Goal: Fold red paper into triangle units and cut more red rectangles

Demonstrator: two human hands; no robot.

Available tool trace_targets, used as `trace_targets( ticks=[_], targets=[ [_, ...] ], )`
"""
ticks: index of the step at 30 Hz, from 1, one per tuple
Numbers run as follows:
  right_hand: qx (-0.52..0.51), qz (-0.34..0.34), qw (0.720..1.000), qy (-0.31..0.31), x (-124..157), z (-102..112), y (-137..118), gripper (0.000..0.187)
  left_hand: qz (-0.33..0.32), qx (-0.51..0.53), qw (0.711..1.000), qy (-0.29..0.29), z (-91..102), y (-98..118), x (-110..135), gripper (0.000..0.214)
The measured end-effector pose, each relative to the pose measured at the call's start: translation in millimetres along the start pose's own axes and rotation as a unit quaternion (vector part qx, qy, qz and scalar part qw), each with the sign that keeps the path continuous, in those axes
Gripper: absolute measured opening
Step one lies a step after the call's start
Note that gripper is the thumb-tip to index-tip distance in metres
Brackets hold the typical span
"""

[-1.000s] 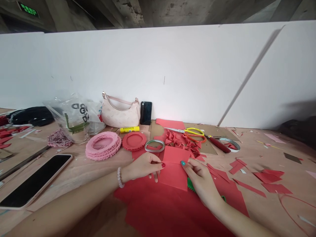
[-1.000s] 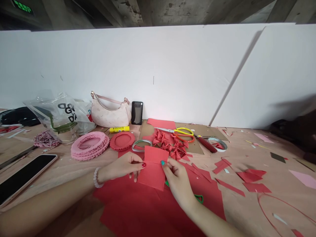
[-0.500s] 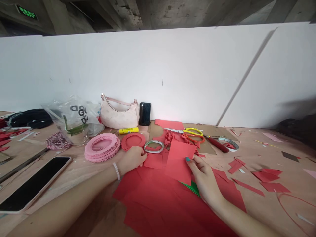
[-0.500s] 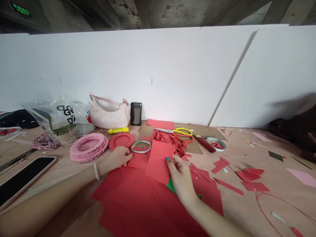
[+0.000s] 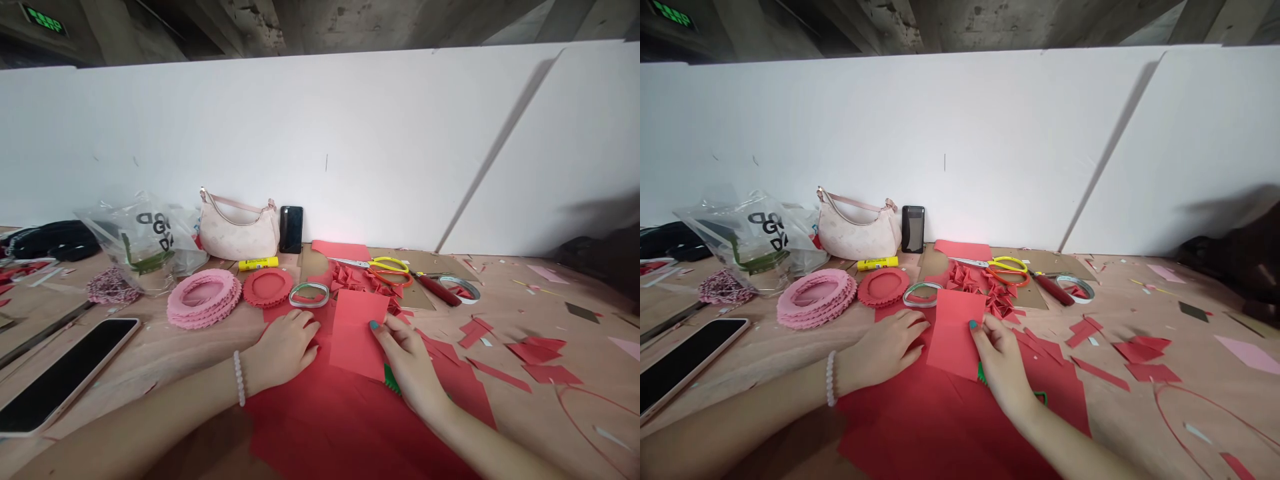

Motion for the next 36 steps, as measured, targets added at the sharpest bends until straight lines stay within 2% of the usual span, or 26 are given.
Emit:
trace_targets(
  ticks=[6, 8, 10, 12, 15, 17, 19, 21, 24, 27, 29, 32, 34, 36],
  targets=[
    [0.006, 0.012, 1.000, -0.007, 0.1, -0.5, -4.7, 0.027, 0.006, 0.002, 1.000, 0.018, -6.3, -7.1, -0.9, 0.044],
    [0.003, 0.013, 1.000, -0.010, 0.3, -1.3, -4.8, 0.028, -0.006, 0.048, 0.998, 0.038, -2.5, -3.0, -1.8, 0.041],
    [0.001, 0.013, 1.000, -0.021, 0.9, -3.2, -3.5, 0.028, -0.015, 0.143, 0.988, 0.057, 4.7, 3.2, -3.1, 0.033],
    [0.016, 0.014, 1.000, -0.022, 2.0, -4.9, -1.2, 0.030, 0.014, 0.299, 0.953, 0.041, 10.1, 7.8, -4.8, 0.028],
    [0.059, 0.025, 0.998, -0.011, 3.6, -6.0, 2.5, 0.038, 0.106, 0.523, 0.846, -0.018, 9.3, 9.7, -5.0, 0.030],
    [0.084, 0.039, 0.996, -0.009, 4.3, -6.2, 3.7, 0.038, 0.161, 0.601, 0.782, -0.010, 6.5, 7.1, -3.5, 0.032],
    [0.115, 0.061, 0.992, 0.003, 4.5, -4.8, 3.1, 0.036, 0.201, 0.641, 0.741, 0.018, 3.4, 3.7, -2.0, 0.035],
    [0.153, 0.100, 0.983, 0.016, 4.9, -2.5, -0.5, 0.032, 0.223, 0.656, 0.721, 0.029, 1.1, 2.7, -1.4, 0.035],
    [0.191, 0.191, 0.963, -0.002, 7.3, -0.5, -10.4, 0.018, 0.242, 0.656, 0.714, 0.035, 2.0, 4.4, -1.8, 0.028],
    [0.188, 0.230, 0.954, -0.028, 10.1, -0.2, -16.6, 0.021, 0.243, 0.670, 0.699, 0.055, 6.0, 4.5, -2.6, 0.024],
    [0.160, 0.190, 0.968, -0.043, 10.4, -1.5, -14.5, 0.022, 0.214, 0.703, 0.678, 0.037, 6.9, 5.0, -3.8, 0.024],
    [0.066, 0.079, 0.992, -0.075, 10.2, -6.8, -5.4, 0.025, 0.152, 0.745, 0.650, -0.006, 6.6, 6.5, -5.1, 0.023],
    [0.004, 0.011, 0.997, -0.080, 11.0, -10.7, -1.0, 0.021, 0.124, 0.736, 0.665, -0.007, 6.9, 6.5, -5.6, 0.024],
    [-0.032, -0.032, 0.996, -0.077, 12.8, -14.2, -0.8, 0.023, 0.096, 0.705, 0.703, -0.003, 7.6, 7.0, -6.1, 0.026]
  ],
)
Point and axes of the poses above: each hand's wrist, its own x-axis away from the middle knuckle, its own z-axis out of the back of the hand, y = z × x, the point moved 3 cm from there along -x, towards the middle knuckle, and after that the axes turned 14 degrees about x, right-handed, at the moved point
